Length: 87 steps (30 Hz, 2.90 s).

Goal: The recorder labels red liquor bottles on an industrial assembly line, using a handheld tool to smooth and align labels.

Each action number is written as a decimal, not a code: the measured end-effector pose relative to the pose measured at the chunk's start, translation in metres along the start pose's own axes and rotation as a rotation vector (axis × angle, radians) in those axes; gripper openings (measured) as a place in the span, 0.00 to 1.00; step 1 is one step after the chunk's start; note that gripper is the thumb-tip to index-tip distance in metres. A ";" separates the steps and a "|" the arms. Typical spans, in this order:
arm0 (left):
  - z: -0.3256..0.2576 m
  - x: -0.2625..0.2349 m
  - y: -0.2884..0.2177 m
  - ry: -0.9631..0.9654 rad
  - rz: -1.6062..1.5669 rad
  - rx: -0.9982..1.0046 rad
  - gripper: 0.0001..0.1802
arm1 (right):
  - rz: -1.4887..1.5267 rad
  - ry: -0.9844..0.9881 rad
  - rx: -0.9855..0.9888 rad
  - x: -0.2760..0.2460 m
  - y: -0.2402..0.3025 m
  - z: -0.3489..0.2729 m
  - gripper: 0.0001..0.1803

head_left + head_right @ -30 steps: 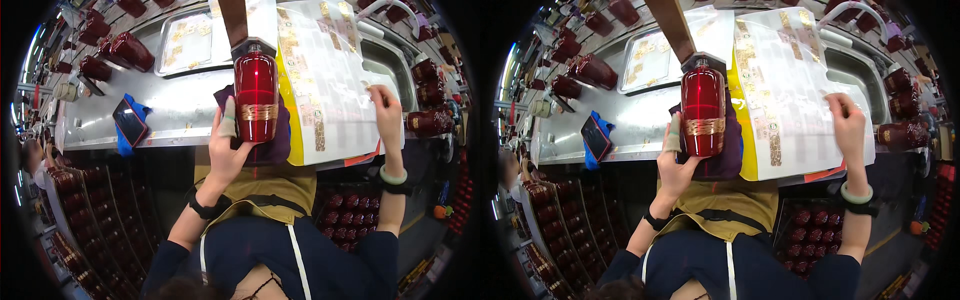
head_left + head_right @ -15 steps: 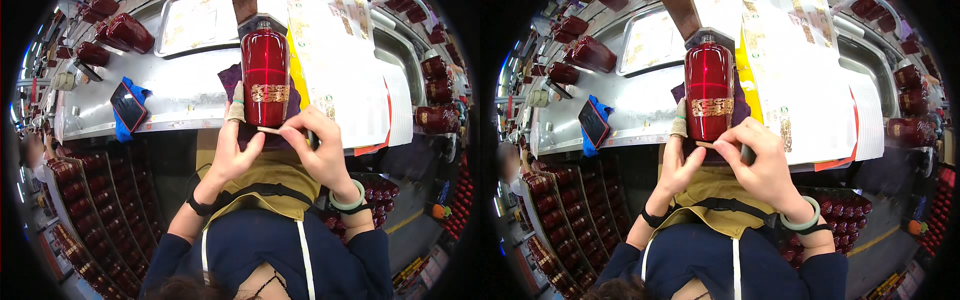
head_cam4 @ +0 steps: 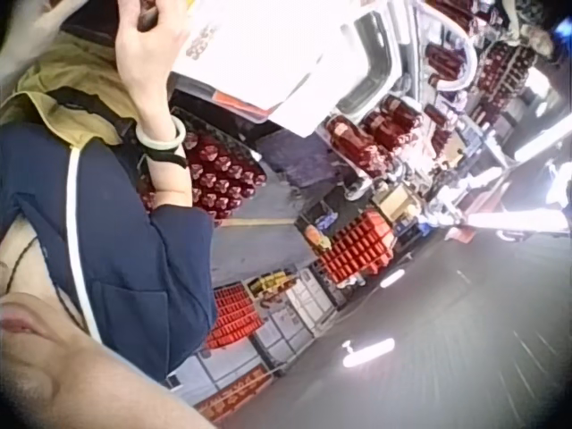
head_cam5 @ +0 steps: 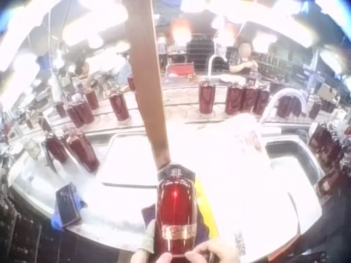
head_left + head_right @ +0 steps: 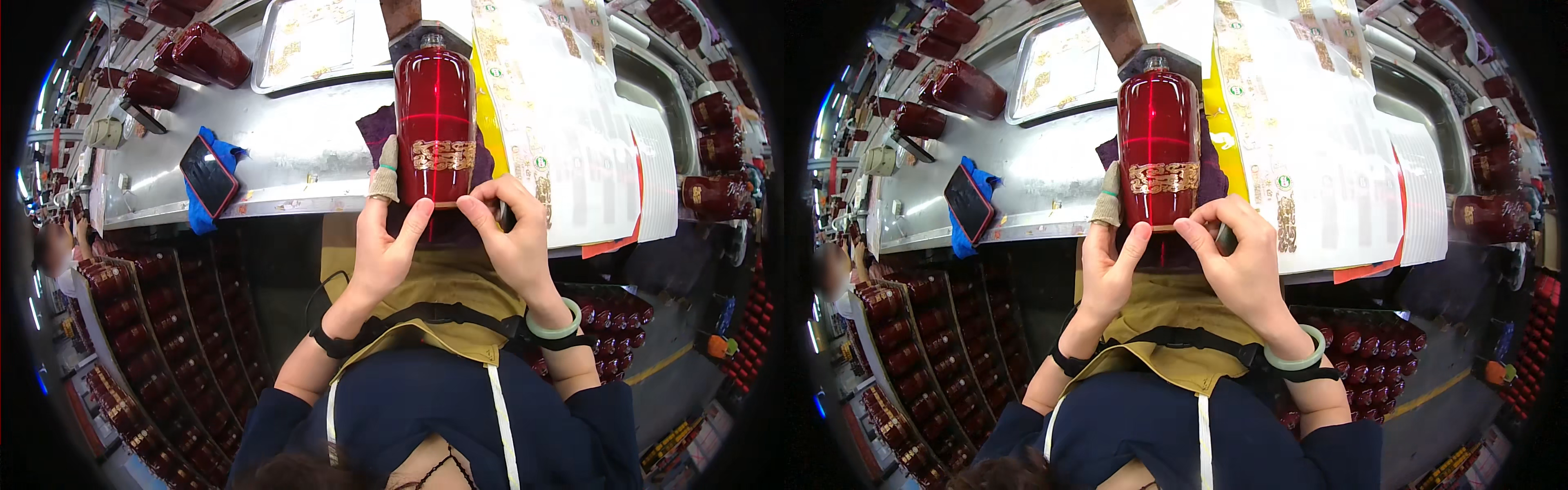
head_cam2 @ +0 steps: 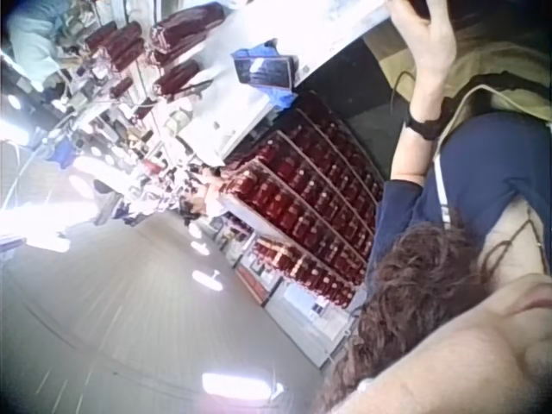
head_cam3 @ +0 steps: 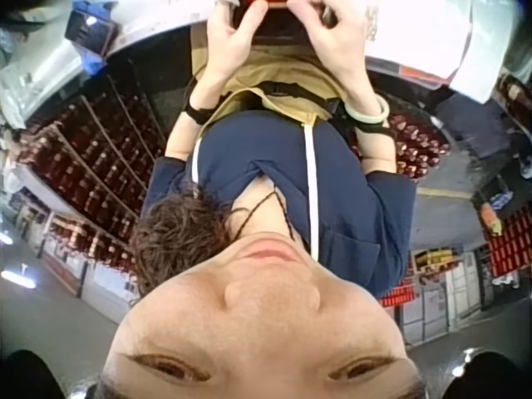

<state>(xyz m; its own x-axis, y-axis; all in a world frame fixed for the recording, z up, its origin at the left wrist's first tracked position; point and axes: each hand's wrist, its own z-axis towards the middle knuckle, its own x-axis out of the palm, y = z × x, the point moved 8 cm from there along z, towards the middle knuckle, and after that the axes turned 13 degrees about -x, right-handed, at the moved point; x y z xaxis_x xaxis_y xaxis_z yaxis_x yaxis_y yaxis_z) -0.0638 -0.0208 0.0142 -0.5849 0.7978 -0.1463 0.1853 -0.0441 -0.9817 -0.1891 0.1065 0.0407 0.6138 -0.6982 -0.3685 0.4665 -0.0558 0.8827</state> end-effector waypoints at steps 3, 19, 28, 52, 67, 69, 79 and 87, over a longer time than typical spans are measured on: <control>0.000 -0.001 0.002 0.018 -0.101 -0.039 0.37 | 0.004 -0.014 -0.027 0.001 0.001 0.000 0.11; -0.001 0.003 0.003 -0.015 -0.105 -0.028 0.37 | -0.010 -0.021 -0.033 0.001 0.003 0.000 0.09; -0.001 0.003 0.002 -0.004 -0.052 -0.022 0.36 | -0.021 -0.023 -0.045 0.001 0.004 0.000 0.09; -0.022 -0.019 -0.017 -0.316 0.225 0.281 0.26 | -0.133 -0.042 -0.051 0.000 0.010 0.000 0.11; -0.030 -0.001 -0.033 -0.377 0.596 0.697 0.20 | -0.113 -0.065 -0.040 0.001 0.009 -0.001 0.11; -0.030 -0.005 -0.034 -0.391 0.569 0.715 0.19 | -0.121 -0.061 -0.036 0.001 0.009 -0.001 0.11; -0.029 -0.001 -0.050 -0.437 0.554 0.805 0.12 | -0.121 0.014 -0.041 -0.003 0.010 0.003 0.11; -0.031 -0.006 -0.035 -0.482 0.534 0.748 0.11 | -0.071 0.212 0.028 -0.020 -0.002 0.006 0.10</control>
<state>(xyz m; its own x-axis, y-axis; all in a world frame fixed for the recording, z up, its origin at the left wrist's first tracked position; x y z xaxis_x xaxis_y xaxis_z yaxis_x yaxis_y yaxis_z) -0.0424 -0.0059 0.0534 -0.8552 0.2463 -0.4561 0.0721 -0.8147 -0.5753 -0.2064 0.1157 0.0476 0.7016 -0.5266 -0.4801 0.4972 -0.1209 0.8592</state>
